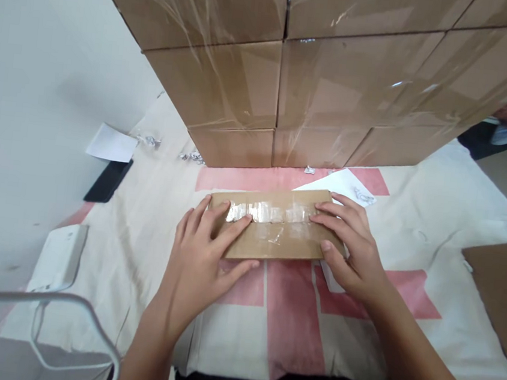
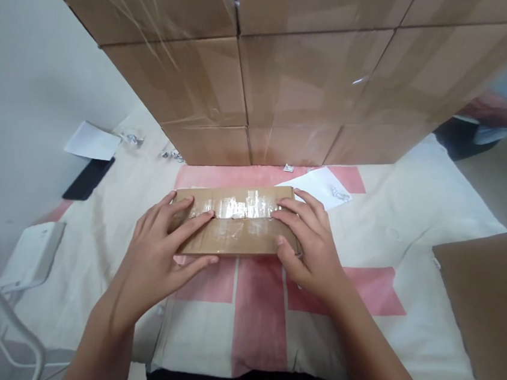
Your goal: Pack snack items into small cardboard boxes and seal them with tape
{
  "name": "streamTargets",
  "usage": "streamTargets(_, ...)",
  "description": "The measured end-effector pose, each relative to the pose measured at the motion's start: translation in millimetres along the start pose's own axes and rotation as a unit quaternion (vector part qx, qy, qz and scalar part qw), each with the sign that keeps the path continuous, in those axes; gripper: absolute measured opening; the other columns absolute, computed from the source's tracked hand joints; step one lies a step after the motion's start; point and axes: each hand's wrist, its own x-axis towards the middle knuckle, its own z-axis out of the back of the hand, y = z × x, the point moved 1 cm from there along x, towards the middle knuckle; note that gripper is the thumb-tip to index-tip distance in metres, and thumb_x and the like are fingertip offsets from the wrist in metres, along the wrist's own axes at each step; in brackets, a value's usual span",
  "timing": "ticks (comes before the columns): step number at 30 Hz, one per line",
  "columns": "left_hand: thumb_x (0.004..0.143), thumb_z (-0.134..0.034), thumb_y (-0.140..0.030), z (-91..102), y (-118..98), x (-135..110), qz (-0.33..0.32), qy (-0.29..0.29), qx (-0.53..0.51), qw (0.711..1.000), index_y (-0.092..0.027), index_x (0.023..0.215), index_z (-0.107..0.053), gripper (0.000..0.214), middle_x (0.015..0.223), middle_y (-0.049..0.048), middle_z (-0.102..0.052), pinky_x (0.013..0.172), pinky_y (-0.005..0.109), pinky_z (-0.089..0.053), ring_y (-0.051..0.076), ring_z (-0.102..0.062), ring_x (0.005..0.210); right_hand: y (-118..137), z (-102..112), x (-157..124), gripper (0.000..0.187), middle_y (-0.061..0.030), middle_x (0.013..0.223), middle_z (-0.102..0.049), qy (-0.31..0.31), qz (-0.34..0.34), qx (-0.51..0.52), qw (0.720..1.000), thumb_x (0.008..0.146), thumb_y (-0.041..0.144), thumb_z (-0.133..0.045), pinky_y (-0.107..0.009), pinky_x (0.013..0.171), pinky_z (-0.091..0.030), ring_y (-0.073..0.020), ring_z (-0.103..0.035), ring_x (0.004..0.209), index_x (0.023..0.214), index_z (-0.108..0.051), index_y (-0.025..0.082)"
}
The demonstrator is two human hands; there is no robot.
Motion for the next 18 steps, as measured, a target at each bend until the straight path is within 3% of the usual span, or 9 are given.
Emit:
streamTargets(5,0.088,-0.069,-0.061,-0.8,5.6,2.2,0.002,0.010,0.019,1.000,-0.032,0.142,-0.058,0.062,0.148,0.0126,-0.051,0.115,0.061,-0.037,0.042,-0.038,0.147,6.9,10.0,-4.3,0.033,-0.0081,0.140,-0.061,-0.008,-0.043,0.008,0.999,0.096,0.027,-0.058,-0.061,0.116,-0.038,-0.0346,-0.047,0.140,0.128,-0.065,0.029)
streamTargets(8,0.090,-0.066,-0.063,1.0,14.7,4.9,-0.007,0.016,0.020,1.000,-0.032,0.143,-0.058,0.062,0.150,0.0122,-0.050,0.117,0.062,-0.034,0.042,-0.039,0.146,-1.8,27.8,-24.2,0.023,-0.0083,0.131,-0.066,-0.098,-0.153,0.031,0.983,0.098,0.033,-0.056,-0.056,0.111,-0.044,-0.0317,-0.059,0.127,0.116,-0.070,0.028)
streamTargets(10,0.090,-0.065,-0.064,2.1,18.2,6.3,-0.014,0.018,0.015,1.000,-0.032,0.143,-0.058,0.062,0.152,0.0118,-0.049,0.117,0.062,-0.033,0.043,-0.040,0.145,-11.1,39.3,-44.6,0.023,-0.0075,0.118,-0.070,-0.118,-0.254,0.052,0.959,0.099,0.041,-0.055,-0.053,0.105,-0.048,-0.0309,-0.063,0.117,0.097,-0.073,0.026)
streamTargets(14,0.088,-0.066,-0.065,3.7,18.4,8.3,-0.020,0.010,0.015,1.000,-0.034,0.140,-0.060,0.061,0.149,0.0105,-0.053,0.117,0.062,-0.032,0.043,-0.043,0.142,-19.5,47.3,-79.6,0.038,-0.0059,0.109,-0.072,-0.026,-0.402,0.138,0.905,0.096,0.054,-0.055,-0.046,0.099,-0.051,-0.0288,-0.066,0.107,0.083,-0.074,0.023)
streamTargets(18,0.086,-0.068,-0.066,2.5,22.1,15.1,-0.029,-0.001,0.008,1.000,-0.034,0.137,-0.061,0.061,0.148,0.0104,-0.053,0.115,0.060,-0.036,0.040,-0.050,0.137,-13.3,40.2,-86.9,0.036,-0.0061,0.115,-0.070,0.022,-0.455,0.218,0.863,0.090,0.055,-0.063,-0.041,0.102,-0.049,-0.0289,-0.063,0.114,0.082,-0.077,0.023)
